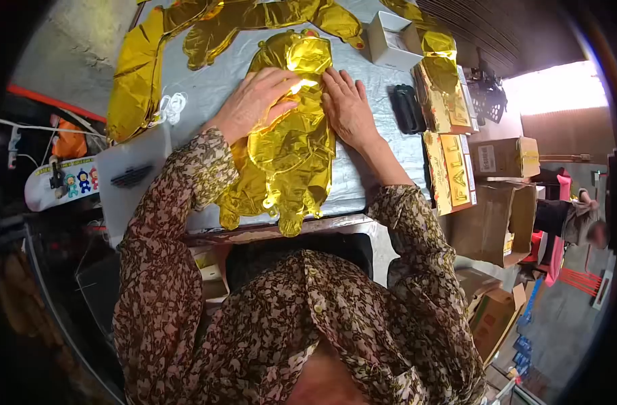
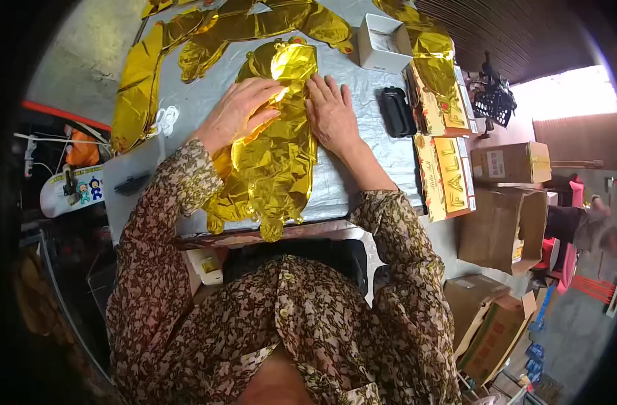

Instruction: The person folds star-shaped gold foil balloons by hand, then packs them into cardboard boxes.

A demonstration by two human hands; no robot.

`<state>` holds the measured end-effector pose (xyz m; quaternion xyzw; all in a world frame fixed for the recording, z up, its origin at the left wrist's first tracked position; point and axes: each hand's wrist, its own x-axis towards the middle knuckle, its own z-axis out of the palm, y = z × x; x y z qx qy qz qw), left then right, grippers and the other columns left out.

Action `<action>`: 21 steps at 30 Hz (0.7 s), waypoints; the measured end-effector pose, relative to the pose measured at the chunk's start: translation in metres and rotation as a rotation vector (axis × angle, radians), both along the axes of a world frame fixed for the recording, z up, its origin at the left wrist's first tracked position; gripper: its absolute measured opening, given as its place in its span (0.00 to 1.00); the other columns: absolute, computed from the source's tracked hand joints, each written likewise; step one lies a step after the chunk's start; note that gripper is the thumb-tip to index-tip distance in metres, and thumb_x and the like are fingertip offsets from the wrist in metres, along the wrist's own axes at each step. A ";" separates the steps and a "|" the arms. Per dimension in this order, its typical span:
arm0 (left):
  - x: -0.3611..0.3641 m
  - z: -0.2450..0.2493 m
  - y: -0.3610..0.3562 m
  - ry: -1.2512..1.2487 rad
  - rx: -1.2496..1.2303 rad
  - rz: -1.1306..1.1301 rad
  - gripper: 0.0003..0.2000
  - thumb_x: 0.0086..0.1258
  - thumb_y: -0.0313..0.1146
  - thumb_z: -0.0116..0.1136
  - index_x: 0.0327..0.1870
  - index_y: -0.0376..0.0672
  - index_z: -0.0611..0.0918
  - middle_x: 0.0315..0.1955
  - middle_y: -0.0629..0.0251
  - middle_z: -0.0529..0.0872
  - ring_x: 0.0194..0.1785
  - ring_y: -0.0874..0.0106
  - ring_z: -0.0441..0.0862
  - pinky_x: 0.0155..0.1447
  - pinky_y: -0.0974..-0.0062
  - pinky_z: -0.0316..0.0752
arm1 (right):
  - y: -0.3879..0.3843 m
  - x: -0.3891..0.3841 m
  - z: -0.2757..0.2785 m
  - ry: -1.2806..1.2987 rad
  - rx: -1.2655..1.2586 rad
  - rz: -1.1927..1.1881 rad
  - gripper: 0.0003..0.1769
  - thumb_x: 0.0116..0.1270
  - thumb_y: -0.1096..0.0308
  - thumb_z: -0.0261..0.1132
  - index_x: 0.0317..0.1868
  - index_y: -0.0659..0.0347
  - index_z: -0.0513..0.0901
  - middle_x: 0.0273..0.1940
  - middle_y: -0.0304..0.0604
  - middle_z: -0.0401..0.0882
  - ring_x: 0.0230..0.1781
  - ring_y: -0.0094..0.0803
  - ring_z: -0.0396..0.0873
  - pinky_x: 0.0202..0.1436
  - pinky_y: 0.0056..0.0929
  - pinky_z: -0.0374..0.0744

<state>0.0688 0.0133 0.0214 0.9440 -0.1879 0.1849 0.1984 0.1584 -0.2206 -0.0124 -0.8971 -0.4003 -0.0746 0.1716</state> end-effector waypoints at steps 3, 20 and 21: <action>0.000 -0.006 0.004 0.087 0.002 -0.006 0.22 0.76 0.46 0.60 0.63 0.40 0.80 0.62 0.62 0.81 0.67 0.62 0.74 0.72 0.62 0.68 | 0.000 -0.002 0.000 -0.001 0.021 0.003 0.28 0.81 0.61 0.53 0.77 0.58 0.64 0.78 0.48 0.63 0.80 0.50 0.56 0.81 0.56 0.54; 0.054 -0.005 -0.009 -0.119 0.250 -0.057 0.28 0.76 0.51 0.56 0.71 0.46 0.75 0.71 0.64 0.75 0.75 0.66 0.67 0.77 0.58 0.59 | 0.003 -0.005 0.003 -0.024 0.012 -0.009 0.28 0.80 0.58 0.52 0.75 0.60 0.66 0.77 0.48 0.63 0.80 0.51 0.57 0.80 0.59 0.53; 0.058 -0.009 -0.008 -0.055 0.268 -0.036 0.28 0.76 0.52 0.55 0.72 0.46 0.74 0.72 0.64 0.74 0.75 0.66 0.67 0.77 0.58 0.58 | 0.004 -0.006 0.004 -0.012 -0.019 -0.025 0.28 0.81 0.58 0.52 0.76 0.60 0.65 0.78 0.47 0.62 0.81 0.50 0.56 0.81 0.58 0.52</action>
